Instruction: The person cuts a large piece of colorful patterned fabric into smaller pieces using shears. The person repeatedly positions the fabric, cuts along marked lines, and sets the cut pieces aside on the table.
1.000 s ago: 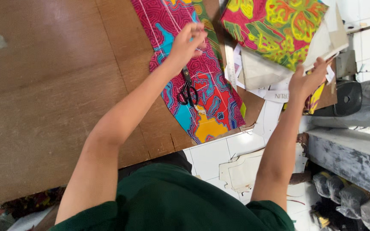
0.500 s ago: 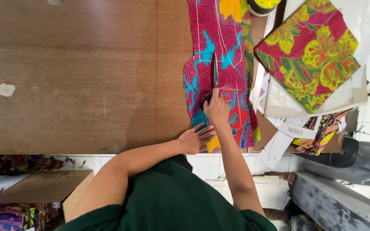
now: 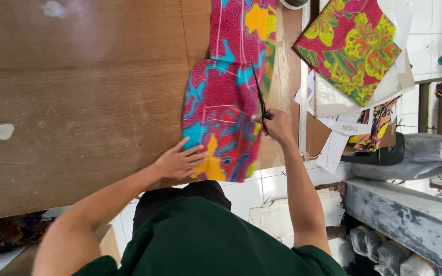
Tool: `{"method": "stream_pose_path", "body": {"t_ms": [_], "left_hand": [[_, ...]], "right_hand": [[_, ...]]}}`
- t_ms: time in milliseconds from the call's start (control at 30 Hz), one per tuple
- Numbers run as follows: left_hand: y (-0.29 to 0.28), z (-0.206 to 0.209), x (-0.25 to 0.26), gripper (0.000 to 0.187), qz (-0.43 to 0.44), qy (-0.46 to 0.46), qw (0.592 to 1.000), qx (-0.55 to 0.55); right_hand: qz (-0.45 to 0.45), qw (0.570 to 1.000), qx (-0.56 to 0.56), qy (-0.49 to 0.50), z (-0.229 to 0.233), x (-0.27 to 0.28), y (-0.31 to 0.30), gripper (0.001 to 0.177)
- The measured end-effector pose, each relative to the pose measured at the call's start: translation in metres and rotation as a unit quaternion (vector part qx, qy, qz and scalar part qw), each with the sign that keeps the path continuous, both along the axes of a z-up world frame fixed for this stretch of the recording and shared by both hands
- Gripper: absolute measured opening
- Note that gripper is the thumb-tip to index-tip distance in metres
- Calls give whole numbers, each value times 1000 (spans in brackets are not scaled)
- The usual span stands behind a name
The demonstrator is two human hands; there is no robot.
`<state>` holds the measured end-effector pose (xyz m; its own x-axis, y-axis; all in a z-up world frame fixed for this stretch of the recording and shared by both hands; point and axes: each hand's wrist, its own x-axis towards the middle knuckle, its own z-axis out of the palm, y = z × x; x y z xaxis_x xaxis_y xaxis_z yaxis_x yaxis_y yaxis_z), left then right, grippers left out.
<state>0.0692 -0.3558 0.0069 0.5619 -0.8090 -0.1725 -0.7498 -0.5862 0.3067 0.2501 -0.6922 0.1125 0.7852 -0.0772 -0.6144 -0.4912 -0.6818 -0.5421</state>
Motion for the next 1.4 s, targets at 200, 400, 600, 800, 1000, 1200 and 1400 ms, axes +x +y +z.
{"method": "stream_pose_path", "body": {"t_ms": [200,400,600,800,1000,1200,1400], "left_hand": [[253,87,-44,70,-75,126,934,325],[371,128,-94,46,256,-22,914,313],[363,67,-151,30,503,-189,832,139],[258,52,-149,11,567,-89,790,-217],[187,58,-142,11,530,-49,795,-292],[259,36,-112,48,592,-168,783,-92],[269,16,-108,63,581,-146,801,14]], "right_hand": [[39,997,57,-45,27,-116,73,39],[45,991,92,81,8,-195,132,37],[48,983,140,107,-30,-235,141,34],[130,953,194,193,-65,-237,166,36],[223,902,237,284,-85,-229,255,39],[207,905,258,268,-87,-226,290,39],[201,908,243,275,-82,-233,287,43]]}}
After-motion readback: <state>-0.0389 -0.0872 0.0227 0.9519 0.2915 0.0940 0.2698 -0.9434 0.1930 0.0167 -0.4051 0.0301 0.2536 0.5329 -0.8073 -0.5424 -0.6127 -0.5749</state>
